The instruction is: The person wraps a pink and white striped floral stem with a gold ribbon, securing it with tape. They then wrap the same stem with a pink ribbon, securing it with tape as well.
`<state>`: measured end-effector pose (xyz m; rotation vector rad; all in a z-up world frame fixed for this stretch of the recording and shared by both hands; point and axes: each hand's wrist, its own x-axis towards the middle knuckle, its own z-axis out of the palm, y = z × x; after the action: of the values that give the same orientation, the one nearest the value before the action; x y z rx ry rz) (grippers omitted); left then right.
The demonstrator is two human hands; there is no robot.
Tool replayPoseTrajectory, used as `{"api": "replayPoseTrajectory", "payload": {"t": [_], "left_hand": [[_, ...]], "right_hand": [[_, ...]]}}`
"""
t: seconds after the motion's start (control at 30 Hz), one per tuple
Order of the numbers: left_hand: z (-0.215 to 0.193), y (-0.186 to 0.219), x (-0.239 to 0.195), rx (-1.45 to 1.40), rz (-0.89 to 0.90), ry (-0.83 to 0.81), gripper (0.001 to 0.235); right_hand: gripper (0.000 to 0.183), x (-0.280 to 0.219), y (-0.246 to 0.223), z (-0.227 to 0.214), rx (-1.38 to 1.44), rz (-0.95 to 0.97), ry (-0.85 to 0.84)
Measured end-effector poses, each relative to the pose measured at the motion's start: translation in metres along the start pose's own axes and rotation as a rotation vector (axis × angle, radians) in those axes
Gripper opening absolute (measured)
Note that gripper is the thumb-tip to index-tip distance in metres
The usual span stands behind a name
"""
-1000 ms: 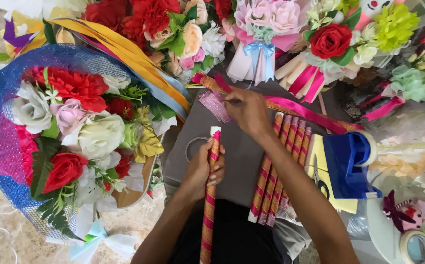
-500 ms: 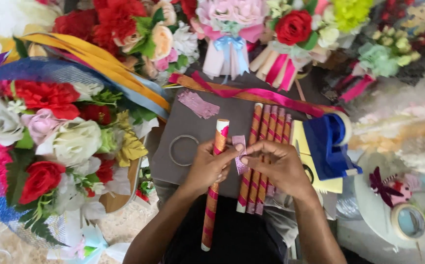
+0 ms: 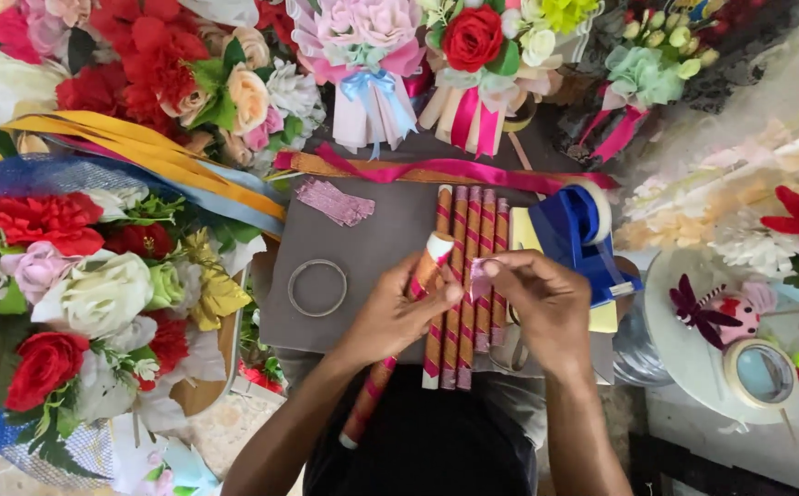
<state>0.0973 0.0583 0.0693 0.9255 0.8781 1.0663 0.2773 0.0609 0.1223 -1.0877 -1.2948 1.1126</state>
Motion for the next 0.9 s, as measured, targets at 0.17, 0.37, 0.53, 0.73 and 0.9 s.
{"api": "replayPoseTrajectory", "payload": {"t": [0.17,0.37,0.53,0.73,0.9], "left_hand": [[0.010,0.039,0.000,0.152,-0.049,-0.148,0.039],[0.016,0.043,-0.005,0.288,-0.003,-0.221,0.035],[0.016,0.040,-0.005,0.310,-0.034,-0.273,0.036],[0.020,0.053,-0.011,0.320,-0.066,-0.311,0.037],[0.016,0.053,-0.009,0.352,-0.074,-0.334,0.040]], "right_hand": [[0.011,-0.005,-0.008,-0.020,-0.206,0.015,-0.024],[0.018,-0.011,-0.026,-0.011,-0.180,-0.005,-0.034],[0.019,-0.009,-0.019,-0.019,-0.217,0.016,-0.079],[0.017,-0.009,-0.009,-0.023,-0.225,0.034,-0.095],[0.016,-0.009,-0.005,-0.023,-0.215,0.056,-0.104]]}}
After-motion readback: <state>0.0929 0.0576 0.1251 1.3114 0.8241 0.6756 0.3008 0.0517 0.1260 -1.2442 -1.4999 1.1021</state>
